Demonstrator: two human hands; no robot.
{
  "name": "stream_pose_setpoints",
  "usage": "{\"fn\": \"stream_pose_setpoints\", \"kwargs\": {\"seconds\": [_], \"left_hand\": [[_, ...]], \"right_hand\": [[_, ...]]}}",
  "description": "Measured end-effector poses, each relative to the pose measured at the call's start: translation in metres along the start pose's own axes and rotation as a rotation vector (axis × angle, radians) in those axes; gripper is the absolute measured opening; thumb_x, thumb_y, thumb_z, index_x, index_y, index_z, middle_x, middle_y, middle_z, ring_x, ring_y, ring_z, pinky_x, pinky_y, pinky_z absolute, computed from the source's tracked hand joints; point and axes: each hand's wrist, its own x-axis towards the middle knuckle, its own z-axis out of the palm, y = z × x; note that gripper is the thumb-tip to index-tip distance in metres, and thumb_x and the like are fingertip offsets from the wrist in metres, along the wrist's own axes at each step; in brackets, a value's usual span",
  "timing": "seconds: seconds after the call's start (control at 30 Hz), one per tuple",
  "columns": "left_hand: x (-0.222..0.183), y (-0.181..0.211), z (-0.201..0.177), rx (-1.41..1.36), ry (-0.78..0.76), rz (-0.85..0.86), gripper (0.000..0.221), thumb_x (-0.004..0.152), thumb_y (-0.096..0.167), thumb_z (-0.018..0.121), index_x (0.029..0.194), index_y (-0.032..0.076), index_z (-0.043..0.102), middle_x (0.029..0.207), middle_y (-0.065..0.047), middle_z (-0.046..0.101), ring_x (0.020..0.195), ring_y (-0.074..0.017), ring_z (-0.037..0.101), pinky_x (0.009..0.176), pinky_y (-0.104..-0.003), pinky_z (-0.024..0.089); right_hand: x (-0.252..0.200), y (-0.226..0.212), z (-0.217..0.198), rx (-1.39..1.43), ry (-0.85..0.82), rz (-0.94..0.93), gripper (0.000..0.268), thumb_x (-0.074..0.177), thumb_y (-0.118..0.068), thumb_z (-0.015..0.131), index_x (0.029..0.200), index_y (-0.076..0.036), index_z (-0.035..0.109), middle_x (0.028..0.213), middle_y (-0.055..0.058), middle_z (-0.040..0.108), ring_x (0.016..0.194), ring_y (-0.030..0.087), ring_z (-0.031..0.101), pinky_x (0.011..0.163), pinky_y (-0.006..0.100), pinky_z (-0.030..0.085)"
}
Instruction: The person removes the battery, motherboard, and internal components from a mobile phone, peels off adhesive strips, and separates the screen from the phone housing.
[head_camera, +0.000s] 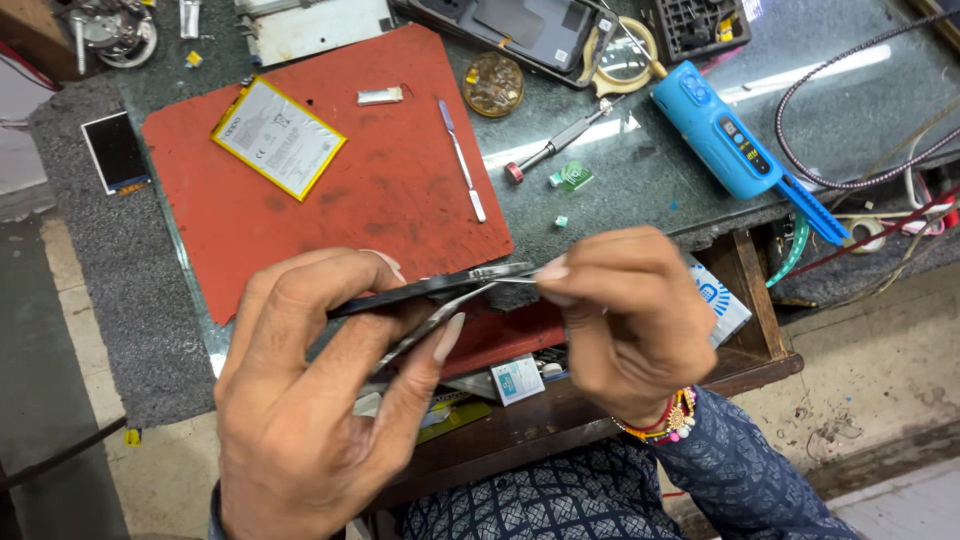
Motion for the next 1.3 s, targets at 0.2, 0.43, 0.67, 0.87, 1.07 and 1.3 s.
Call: {"fn": "stream_pose_setpoints", "kwargs": {"seconds": [0.2,0.43,0.67,0.87,1.07,1.3], "left_hand": [[-0.013,-0.02,-0.006,-0.139,0.111,-0.232,0.019,0.097,0.013,0.072,0.101,-0.005,0.069,0.104,-0.01,0.063,0.083,-0.0179,0.064,0.072,-0.03,0.051],[-0.025,-0.07,-0.008,-0.362,0.129,-0.543,0.034,0.108,0.023,0.06,0.093,-0.007,0.066,0.092,-0.006,0.06,0.079,-0.0098,0.052,0.069,-0.025,0.042],[-0.031,-0.091,-0.005,-0.376,0.15,-0.56,0.054,0.115,0.035,0.05,0.081,-0.006,0.055,0.091,-0.003,0.055,0.079,-0.0091,0.047,0.071,-0.027,0.041],[-0.02,-0.082,-0.008,-0.295,0.139,-0.476,0.05,0.112,0.035,0.042,0.096,0.001,0.076,0.088,-0.005,0.055,0.075,-0.0115,0.049,0.064,-0.03,0.038],[-0.004,-0.078,0.005,-0.582,0.302,-0.222,0.05,0.115,0.031,0.051,0.145,0.003,0.022,0.131,-0.008,0.053,0.108,-0.0139,0.065,0.091,-0.029,0.061],[-0.005,-0.087,0.035,-0.624,0.228,-0.296,0.038,0.116,0.02,0.055,0.146,-0.001,0.045,0.134,-0.014,0.062,0.125,-0.0178,0.063,0.111,-0.033,0.054]], "right_hand": [[0.009,0.007,0.013,0.305,0.126,0.315,0.007,0.107,0.002,0.063,0.111,-0.003,0.064,0.102,0.006,0.066,0.084,0.009,0.066,0.072,0.024,0.059],[0.05,0.01,0.034,-0.105,-0.355,0.114,0.022,0.106,-0.004,0.067,0.128,-0.008,0.067,0.128,0.013,0.068,0.112,0.024,0.069,0.094,0.033,0.056],[0.046,-0.028,0.038,-0.101,-0.592,-0.124,0.067,0.081,-0.032,0.083,0.133,0.003,0.058,0.127,0.021,0.064,0.114,0.036,0.063,0.098,0.043,0.051],[0.042,-0.01,0.04,0.086,-0.593,0.271,0.03,0.097,-0.011,0.064,0.125,-0.001,0.069,0.099,0.006,0.077,0.086,0.012,0.077,0.078,0.027,0.06],[0.036,0.01,0.045,0.353,-0.481,0.603,0.028,0.1,-0.014,0.067,0.123,0.002,0.071,0.096,0.0,0.072,0.086,0.002,0.06,0.075,0.02,0.05],[0.026,0.019,0.05,0.439,-0.368,0.577,0.029,0.103,-0.016,0.067,0.123,0.004,0.069,0.103,0.0,0.072,0.093,0.003,0.061,0.082,0.021,0.05]]}}
